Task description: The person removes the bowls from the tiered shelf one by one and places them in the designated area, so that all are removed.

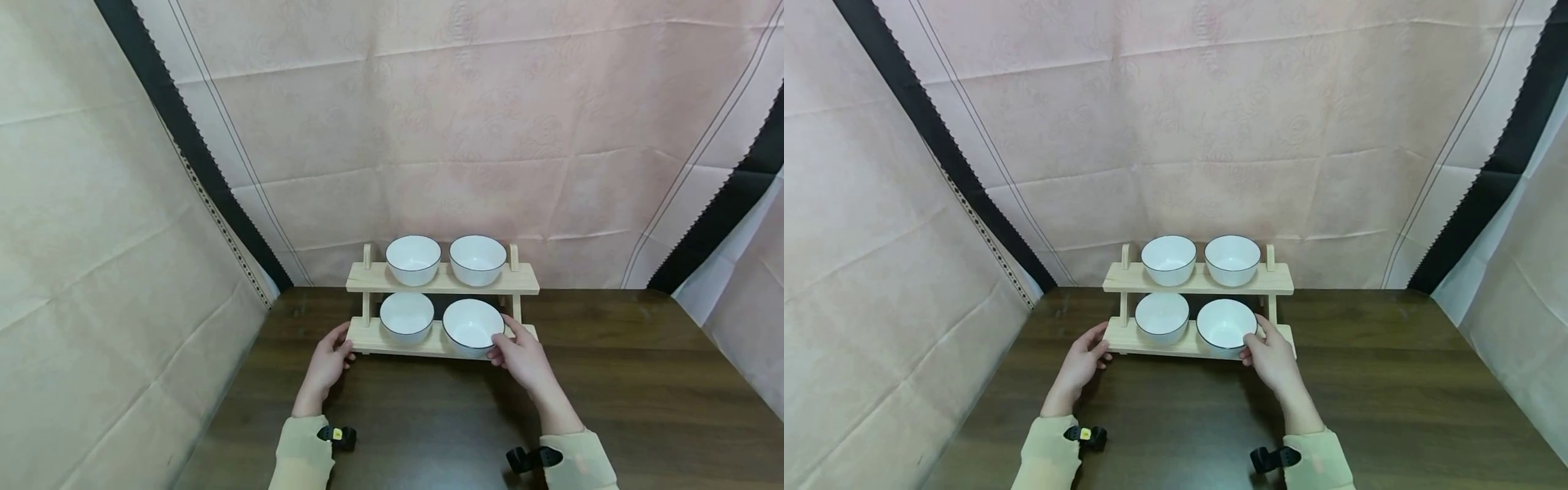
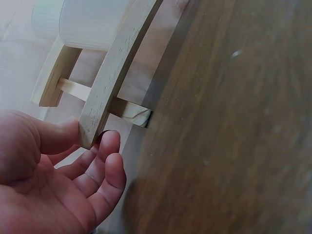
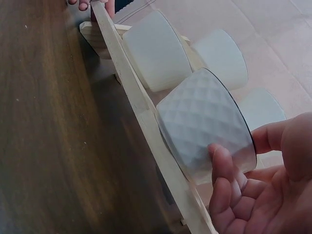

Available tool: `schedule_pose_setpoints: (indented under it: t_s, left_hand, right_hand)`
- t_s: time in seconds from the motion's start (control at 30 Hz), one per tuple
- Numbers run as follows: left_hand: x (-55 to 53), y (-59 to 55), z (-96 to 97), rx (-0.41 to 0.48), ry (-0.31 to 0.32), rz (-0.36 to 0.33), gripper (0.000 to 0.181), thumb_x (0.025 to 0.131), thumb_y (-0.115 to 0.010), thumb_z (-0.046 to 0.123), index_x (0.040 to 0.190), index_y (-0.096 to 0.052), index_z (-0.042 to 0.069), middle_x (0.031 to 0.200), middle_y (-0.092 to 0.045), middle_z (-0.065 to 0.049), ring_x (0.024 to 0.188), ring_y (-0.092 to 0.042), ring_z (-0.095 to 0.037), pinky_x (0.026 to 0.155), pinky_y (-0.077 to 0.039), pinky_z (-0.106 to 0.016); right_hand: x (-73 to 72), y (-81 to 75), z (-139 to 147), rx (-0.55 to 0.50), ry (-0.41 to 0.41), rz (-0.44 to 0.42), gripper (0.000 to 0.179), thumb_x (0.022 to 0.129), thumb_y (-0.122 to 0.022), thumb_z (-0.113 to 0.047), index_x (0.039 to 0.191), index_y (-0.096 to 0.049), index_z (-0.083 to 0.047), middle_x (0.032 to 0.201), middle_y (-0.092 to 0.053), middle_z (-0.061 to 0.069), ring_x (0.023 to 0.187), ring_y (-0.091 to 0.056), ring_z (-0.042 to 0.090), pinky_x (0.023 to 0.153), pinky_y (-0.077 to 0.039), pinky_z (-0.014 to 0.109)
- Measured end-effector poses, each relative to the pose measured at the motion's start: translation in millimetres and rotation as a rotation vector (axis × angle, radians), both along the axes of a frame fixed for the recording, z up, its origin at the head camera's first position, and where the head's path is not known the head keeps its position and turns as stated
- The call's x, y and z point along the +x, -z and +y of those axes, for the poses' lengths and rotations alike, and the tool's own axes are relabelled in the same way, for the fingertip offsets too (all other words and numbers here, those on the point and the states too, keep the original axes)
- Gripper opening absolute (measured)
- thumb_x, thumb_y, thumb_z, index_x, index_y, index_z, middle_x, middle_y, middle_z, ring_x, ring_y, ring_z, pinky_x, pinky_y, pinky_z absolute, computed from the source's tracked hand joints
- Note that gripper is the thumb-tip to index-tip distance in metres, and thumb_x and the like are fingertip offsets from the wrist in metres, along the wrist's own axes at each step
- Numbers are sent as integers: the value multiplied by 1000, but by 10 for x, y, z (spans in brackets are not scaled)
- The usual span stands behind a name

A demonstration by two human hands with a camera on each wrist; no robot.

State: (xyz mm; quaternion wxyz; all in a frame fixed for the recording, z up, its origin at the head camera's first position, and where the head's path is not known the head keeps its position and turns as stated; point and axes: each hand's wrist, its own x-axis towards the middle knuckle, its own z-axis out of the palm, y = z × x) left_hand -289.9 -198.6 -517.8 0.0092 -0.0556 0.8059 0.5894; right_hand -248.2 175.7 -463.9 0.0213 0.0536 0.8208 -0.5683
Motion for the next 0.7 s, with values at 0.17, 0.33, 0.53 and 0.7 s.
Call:
schedule_pose_setpoints:
  t_s: [0.17, 0.33, 0.53, 0.7]
  left_hand:
    - [0, -2, -2, -8, 4, -9, 41, 98, -47, 21, 139, -42, 25, 120, -53, -3, 87, -59, -24, 68, -50, -34]
    - [-8, 7, -8, -8, 6, -4, 41, 98, -47, 22, 139, -42, 24, 119, -53, -4, 87, -59, -23, 68, -50, -33]
    - [-20, 22, -16, -2, 9, 3, 42, 98, -46, 21, 140, -41, 22, 118, -54, -5, 87, -60, -24, 67, -50, -33]
    - [-5, 22, -17, 0, 10, 6, 42, 98, -47, 21, 140, -42, 22, 118, -54, -5, 87, -60, -24, 67, -50, -33]
  right_hand:
    - [1, -4, 3, -4, -8, 5, 56, 95, -48, -23, 146, -29, -11, 77, -66, 11, 67, -63, 22, 68, -53, 36]
    - [21, -35, 8, -12, -25, 13, 54, 94, -47, -19, 145, -31, -9, 75, -66, 13, 65, -62, 21, 67, -54, 37]
    - [53, -65, 28, 1, -71, 1, 52, 94, -47, -19, 143, -32, -8, 76, -66, 13, 66, -61, 22, 66, -54, 36]
    - [60, -65, 36, 6, -121, -12, 50, 94, -47, -19, 142, -35, -9, 76, -65, 13, 66, -61, 23, 64, -52, 35]
